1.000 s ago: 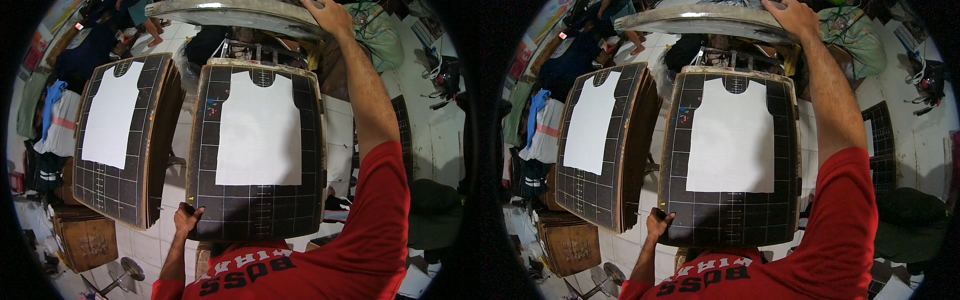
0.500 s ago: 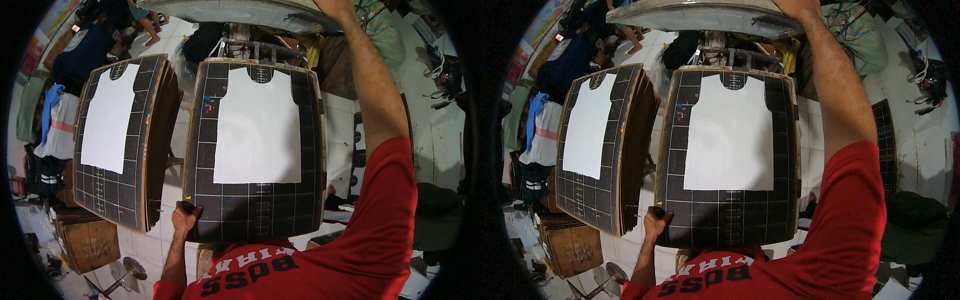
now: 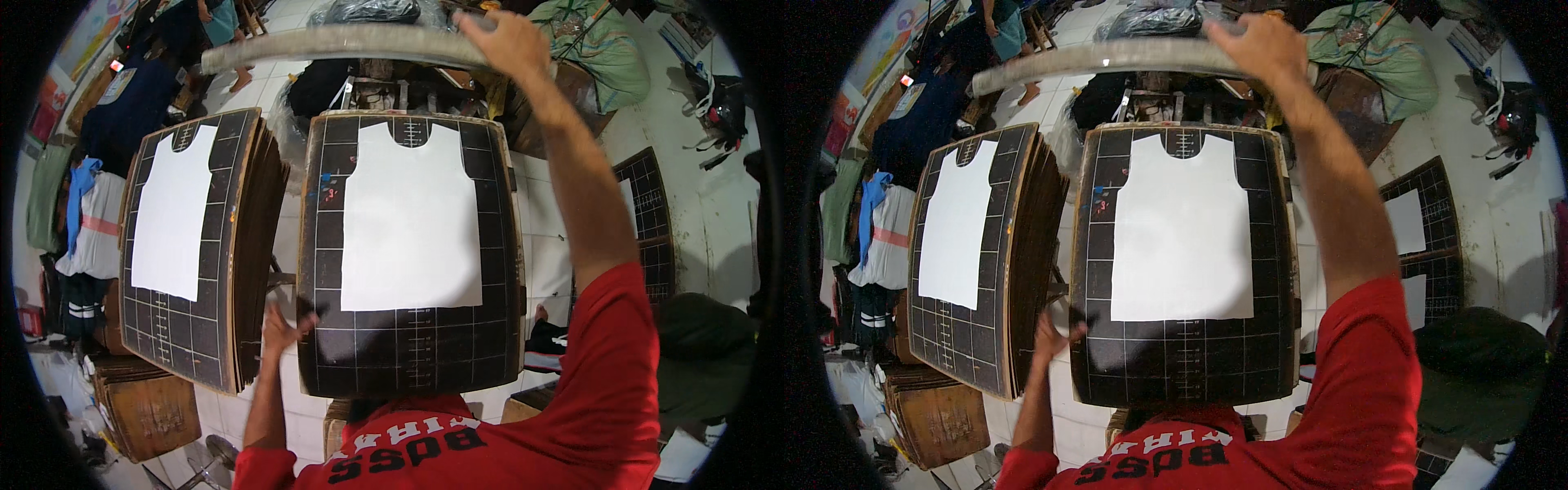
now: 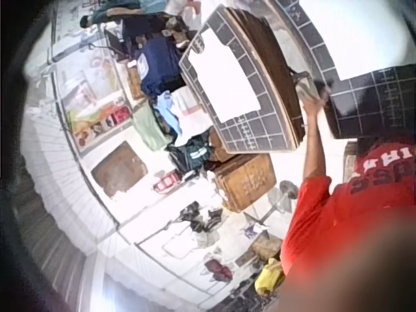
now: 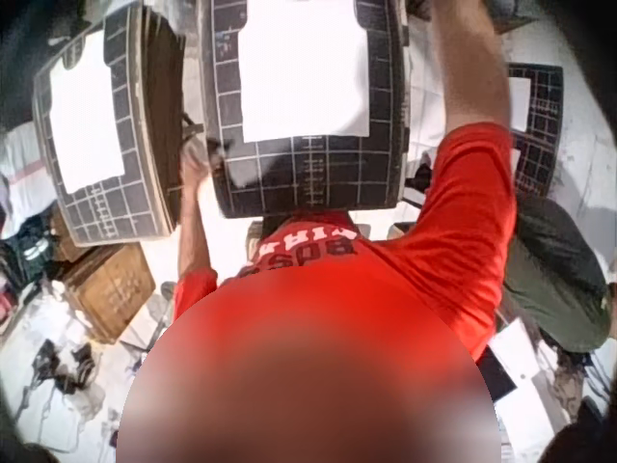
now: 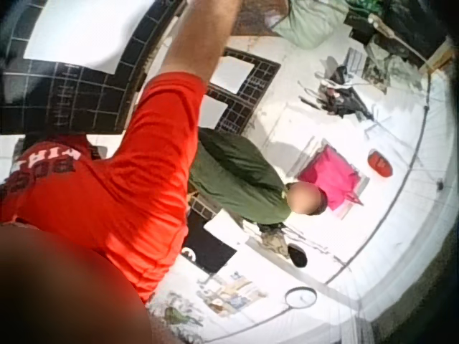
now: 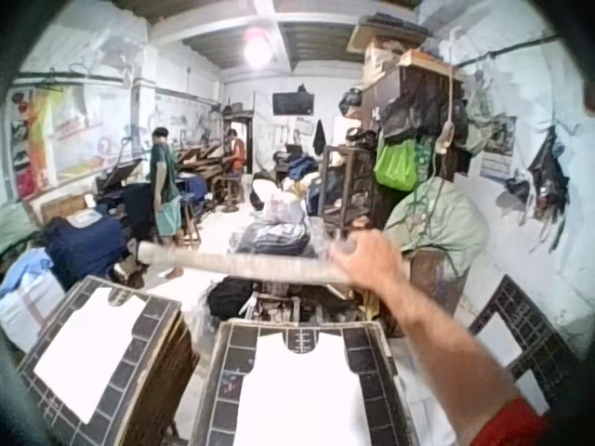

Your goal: The person repeatedly aligns a screen printing frame over a white t-shirt laid on a gridded board, then uses a squeegee to pull ink across the screen to print a design. The person lifts the frame, repositions it, and repeats the printing cycle on the same shirt.

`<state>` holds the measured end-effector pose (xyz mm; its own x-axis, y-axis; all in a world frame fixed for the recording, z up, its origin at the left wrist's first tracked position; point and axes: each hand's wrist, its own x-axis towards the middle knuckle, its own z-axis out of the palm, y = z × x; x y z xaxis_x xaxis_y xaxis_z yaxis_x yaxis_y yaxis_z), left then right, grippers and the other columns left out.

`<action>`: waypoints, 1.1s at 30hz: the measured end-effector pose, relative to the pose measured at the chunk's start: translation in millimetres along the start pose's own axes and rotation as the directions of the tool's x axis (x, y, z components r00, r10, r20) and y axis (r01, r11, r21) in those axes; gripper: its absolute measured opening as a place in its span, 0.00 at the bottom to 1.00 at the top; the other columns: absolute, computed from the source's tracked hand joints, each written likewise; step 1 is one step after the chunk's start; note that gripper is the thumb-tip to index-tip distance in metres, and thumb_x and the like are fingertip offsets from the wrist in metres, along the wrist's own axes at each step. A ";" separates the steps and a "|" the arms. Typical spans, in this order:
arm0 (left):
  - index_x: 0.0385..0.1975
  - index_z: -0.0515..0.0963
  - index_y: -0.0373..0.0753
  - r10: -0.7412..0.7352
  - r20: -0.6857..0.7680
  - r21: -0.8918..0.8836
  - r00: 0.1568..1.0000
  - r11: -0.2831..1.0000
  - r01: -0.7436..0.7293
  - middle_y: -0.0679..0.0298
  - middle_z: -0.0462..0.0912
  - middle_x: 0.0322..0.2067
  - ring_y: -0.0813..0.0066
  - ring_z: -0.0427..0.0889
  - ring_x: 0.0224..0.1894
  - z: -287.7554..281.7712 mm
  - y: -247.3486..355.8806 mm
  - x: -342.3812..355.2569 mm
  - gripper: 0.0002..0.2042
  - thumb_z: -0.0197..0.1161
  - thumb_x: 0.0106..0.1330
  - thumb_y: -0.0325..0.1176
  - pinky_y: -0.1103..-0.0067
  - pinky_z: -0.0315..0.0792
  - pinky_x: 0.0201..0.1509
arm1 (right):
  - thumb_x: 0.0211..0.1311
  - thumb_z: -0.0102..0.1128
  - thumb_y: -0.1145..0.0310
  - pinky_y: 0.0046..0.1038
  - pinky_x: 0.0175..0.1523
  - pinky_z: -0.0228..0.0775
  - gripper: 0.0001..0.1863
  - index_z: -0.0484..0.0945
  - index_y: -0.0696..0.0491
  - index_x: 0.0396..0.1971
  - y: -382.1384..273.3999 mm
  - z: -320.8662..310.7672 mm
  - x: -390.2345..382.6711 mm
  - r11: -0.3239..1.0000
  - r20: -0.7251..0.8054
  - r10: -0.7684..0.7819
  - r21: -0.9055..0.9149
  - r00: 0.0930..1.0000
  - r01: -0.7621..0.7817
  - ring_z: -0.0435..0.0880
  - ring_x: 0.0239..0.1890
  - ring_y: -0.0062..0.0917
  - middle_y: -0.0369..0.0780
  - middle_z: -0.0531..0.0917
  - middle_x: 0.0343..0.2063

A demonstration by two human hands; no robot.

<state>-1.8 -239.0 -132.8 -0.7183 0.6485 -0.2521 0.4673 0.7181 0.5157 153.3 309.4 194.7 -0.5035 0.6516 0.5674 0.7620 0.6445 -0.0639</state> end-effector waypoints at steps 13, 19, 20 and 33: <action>0.54 0.80 0.48 -0.393 0.367 -0.921 0.843 -0.029 0.388 0.61 0.84 0.51 0.62 0.76 0.46 -30.0 71.1 245.7 0.25 0.63 0.69 0.62 0.63 0.67 0.52 | 0.52 0.76 0.45 0.38 0.50 0.67 0.24 0.81 0.50 0.35 -7.2 149.2 -284.7 0.957 0.057 -0.173 0.244 0.983 0.154 0.77 0.43 0.34 0.38 0.79 0.35; 0.42 0.83 0.46 -0.557 0.259 -0.844 0.789 0.266 0.465 0.74 0.75 0.29 0.77 0.66 0.28 25.5 17.0 245.7 0.18 0.77 0.62 0.51 0.67 0.61 0.40 | 0.53 0.77 0.63 0.40 0.52 0.66 0.19 0.80 0.51 0.41 14.4 201.8 -253.1 0.964 0.316 -0.222 0.213 0.922 0.159 0.80 0.44 0.37 0.38 0.82 0.37; 0.42 0.82 0.44 -0.545 0.241 -0.843 0.803 0.293 0.452 0.73 0.75 0.29 0.77 0.66 0.28 26.6 18.9 243.7 0.19 0.77 0.62 0.51 0.69 0.62 0.39 | 0.52 0.77 0.67 0.39 0.52 0.66 0.19 0.79 0.52 0.42 16.5 201.9 -247.5 0.969 0.392 -0.216 0.199 0.894 0.147 0.80 0.44 0.37 0.39 0.82 0.37; 0.56 0.73 0.41 -0.495 0.035 -0.865 0.868 0.420 0.274 0.73 0.77 0.30 0.83 0.68 0.24 16.0 58.9 223.1 0.23 0.74 0.67 0.39 0.79 0.59 0.26 | 0.52 0.75 0.71 0.45 0.53 0.66 0.21 0.78 0.54 0.46 33.8 238.6 -199.1 0.948 0.345 -0.231 0.289 0.910 0.132 0.82 0.48 0.43 0.44 0.85 0.41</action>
<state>-126.3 -48.1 -171.7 -0.8370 0.2160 -0.5027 -0.4468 0.2606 0.8558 182.2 296.9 -116.4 -0.7749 0.5816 0.2475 0.5386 0.8125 -0.2230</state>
